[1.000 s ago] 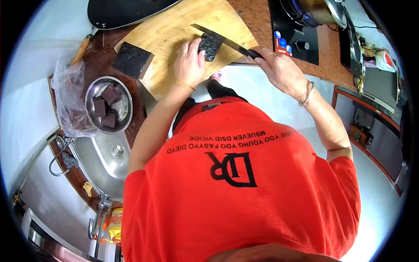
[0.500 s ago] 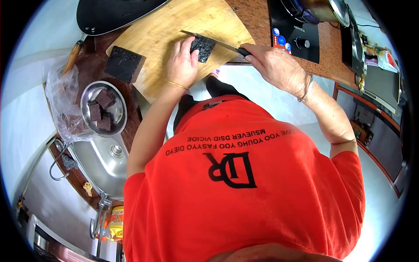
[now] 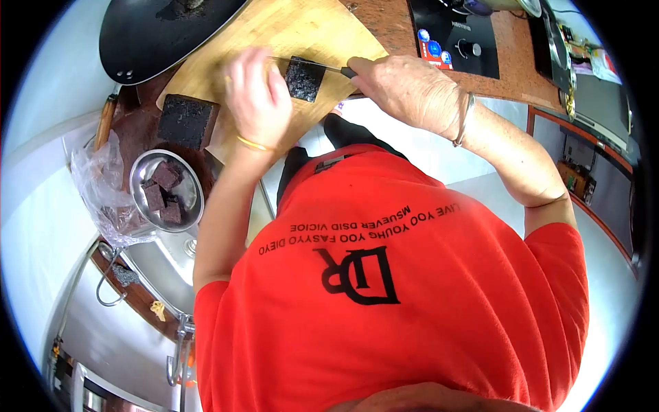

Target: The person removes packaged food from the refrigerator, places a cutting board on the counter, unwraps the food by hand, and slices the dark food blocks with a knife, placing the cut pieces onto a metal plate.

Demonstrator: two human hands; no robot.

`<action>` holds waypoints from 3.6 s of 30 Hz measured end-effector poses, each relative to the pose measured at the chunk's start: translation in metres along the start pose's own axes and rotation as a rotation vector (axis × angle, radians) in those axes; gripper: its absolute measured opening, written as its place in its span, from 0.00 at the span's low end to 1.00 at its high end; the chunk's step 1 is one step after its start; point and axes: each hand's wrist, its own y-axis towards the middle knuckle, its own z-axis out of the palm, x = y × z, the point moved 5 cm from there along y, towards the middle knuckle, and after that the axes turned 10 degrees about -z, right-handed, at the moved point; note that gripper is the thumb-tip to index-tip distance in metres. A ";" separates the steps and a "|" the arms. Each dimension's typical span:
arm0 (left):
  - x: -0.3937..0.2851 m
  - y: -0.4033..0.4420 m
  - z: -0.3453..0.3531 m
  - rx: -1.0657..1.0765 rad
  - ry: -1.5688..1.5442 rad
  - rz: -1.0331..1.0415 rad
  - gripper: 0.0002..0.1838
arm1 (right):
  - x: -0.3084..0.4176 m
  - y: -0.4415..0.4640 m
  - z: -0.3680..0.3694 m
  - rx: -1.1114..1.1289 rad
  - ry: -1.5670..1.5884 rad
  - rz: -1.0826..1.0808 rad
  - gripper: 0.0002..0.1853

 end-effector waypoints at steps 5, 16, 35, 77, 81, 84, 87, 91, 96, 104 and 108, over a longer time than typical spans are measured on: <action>0.007 0.062 0.052 0.312 -0.164 0.109 0.13 | 0.002 0.002 -0.005 0.075 0.070 0.087 0.09; 0.032 0.052 0.105 0.824 -0.250 -0.273 0.18 | -0.008 0.004 -0.003 0.116 0.315 0.102 0.09; 0.021 0.051 0.107 0.747 -0.141 -0.125 0.15 | -0.029 0.006 0.017 0.189 0.425 0.099 0.11; 0.016 0.024 0.106 1.208 0.074 -0.068 0.22 | -0.049 0.001 0.066 0.086 -0.081 0.052 0.18; 0.006 0.038 0.081 0.837 -0.080 0.088 0.21 | -0.042 0.000 0.026 -0.218 -0.458 -0.111 0.17; -0.017 0.041 0.039 0.679 -0.113 0.109 0.21 | -0.017 -0.008 -0.017 -0.270 -0.476 -0.200 0.18; -0.033 0.022 -0.001 0.586 -0.193 0.111 0.21 | 0.018 -0.019 -0.050 -0.162 -0.522 -0.316 0.20; -0.029 -0.006 -0.046 0.579 -0.272 0.017 0.22 | 0.058 -0.013 -0.064 -0.096 -0.559 -0.487 0.20; -0.004 -0.037 -0.086 0.571 -0.414 -0.130 0.19 | 0.091 0.004 -0.061 -0.045 -0.576 -0.683 0.21; 0.029 -0.093 -0.130 0.553 -0.568 -0.501 0.19 | 0.162 0.033 -0.056 0.001 -0.503 -0.919 0.16; 0.067 -0.131 -0.137 0.605 -1.059 -0.900 0.17 | 0.183 0.044 -0.045 0.004 -0.510 -1.008 0.16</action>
